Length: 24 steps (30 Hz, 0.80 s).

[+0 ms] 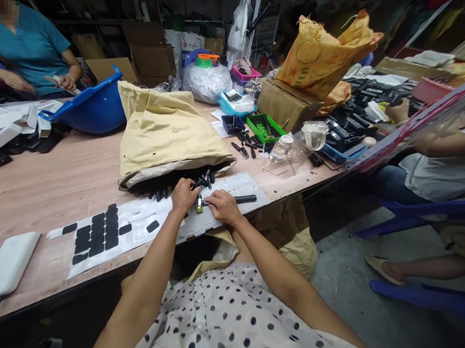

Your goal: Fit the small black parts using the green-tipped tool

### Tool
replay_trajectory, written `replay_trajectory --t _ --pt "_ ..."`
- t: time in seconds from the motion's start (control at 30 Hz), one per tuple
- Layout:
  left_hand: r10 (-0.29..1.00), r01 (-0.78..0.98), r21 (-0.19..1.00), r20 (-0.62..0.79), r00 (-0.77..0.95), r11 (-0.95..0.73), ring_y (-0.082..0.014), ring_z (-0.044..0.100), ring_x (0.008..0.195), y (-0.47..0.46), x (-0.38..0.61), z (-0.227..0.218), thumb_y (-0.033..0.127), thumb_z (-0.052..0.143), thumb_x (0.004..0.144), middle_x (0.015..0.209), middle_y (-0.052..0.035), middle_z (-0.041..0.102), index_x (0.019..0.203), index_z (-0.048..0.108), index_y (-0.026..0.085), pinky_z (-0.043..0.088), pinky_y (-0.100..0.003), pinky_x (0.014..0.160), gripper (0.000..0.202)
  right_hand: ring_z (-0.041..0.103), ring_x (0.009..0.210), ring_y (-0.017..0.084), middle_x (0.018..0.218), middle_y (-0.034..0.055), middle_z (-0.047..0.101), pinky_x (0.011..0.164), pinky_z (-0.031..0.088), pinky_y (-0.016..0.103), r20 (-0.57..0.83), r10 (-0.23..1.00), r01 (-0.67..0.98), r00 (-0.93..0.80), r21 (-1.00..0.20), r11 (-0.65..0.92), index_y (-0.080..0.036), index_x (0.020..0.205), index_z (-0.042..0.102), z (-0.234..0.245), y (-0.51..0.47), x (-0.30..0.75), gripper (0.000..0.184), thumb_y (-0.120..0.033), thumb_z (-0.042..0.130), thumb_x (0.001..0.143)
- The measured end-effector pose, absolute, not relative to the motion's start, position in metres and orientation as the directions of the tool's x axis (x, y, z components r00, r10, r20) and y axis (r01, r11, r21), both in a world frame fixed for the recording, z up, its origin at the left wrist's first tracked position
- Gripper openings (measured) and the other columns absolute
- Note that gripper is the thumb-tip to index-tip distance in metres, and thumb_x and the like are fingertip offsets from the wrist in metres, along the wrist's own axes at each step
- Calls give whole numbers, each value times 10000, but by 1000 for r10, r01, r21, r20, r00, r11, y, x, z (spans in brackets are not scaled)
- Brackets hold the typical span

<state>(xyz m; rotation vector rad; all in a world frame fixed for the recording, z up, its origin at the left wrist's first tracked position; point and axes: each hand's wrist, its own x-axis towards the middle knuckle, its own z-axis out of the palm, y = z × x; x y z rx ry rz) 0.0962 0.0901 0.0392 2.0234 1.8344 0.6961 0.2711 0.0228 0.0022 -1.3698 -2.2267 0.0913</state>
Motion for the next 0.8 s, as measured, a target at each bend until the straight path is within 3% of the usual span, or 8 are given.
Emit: replay_trajectory --t 0.17,0.37,0.57,0.8 --pt "959 801 540 243 146 -259 -217 623 813 63 46 38 336 713 797 865 -23 714 863 733 251 486 -336 782 109 523 899 225 935 58 642 801 429 333 396 846 810 -358 -319 492 -255 1106 750 2 23 272 253 -162 608 918" --pt "960 795 539 162 228 -280 -237 616 872 36 12 15 374 712 810 866 -24 737 920 784 281 459 -366 818 161 529 905 219 952 54 645 792 418 325 381 847 810 -370 -314 495 -257 1102 738 2 23 275 221 -169 621 935" --pt "957 776 561 167 236 -289 -242 616 891 35 18 7 371 739 806 880 -29 749 939 798 293 452 -373 827 166 571 877 202 940 52 662 789 433 306 382 835 803 -396 -296 517 -251 1104 739 9 20 280 214 -174 607 954" --pt "954 749 591 172 247 -300 -244 621 886 35 18 8 378 749 804 871 -41 754 895 794 279 473 -373 850 142 639 926 161 1016 44 685 802 488 232 421 827 751 -373 -387 536 -275 1252 694 23 12 258 286 -247 513 1032"
